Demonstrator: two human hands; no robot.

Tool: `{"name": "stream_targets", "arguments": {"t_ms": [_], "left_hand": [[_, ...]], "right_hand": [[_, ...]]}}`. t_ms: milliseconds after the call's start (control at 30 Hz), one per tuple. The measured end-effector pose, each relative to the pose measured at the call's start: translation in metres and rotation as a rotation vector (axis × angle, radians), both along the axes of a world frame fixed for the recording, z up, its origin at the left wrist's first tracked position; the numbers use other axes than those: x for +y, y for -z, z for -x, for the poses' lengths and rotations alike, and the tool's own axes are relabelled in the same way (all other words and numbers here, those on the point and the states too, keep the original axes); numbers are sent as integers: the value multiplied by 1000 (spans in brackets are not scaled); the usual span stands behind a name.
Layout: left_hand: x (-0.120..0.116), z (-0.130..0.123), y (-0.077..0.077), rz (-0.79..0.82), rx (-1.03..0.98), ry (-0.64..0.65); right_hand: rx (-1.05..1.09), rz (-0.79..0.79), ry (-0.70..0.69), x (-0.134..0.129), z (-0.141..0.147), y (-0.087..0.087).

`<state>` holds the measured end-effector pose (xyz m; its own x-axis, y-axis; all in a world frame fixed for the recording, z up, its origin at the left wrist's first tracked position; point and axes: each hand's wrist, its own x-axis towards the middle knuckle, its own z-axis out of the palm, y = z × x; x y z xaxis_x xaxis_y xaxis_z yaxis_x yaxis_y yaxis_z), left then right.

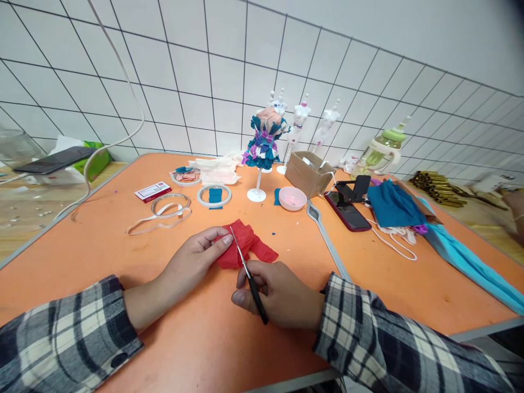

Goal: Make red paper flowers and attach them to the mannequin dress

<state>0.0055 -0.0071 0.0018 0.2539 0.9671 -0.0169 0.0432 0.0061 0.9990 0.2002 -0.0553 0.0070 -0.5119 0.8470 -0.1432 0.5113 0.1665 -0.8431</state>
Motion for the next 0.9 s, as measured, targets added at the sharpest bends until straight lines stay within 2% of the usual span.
{"name": "stream_targets", "arguments": {"t_ms": [433,567,733,900], "left_hand": [[-1,0,-6,-60,122,52],[0,1,-5,-75,99,48],[0,0,-5,-58,83,75],[-1,-1,-6,-62,92,48]], "right_hand": [[-13,-7,13,1,0,3],[-25,-17,-8,0,-1,2],[-36,-19,24,-1,0,3],[-13,12,49,-1,2,4]]}}
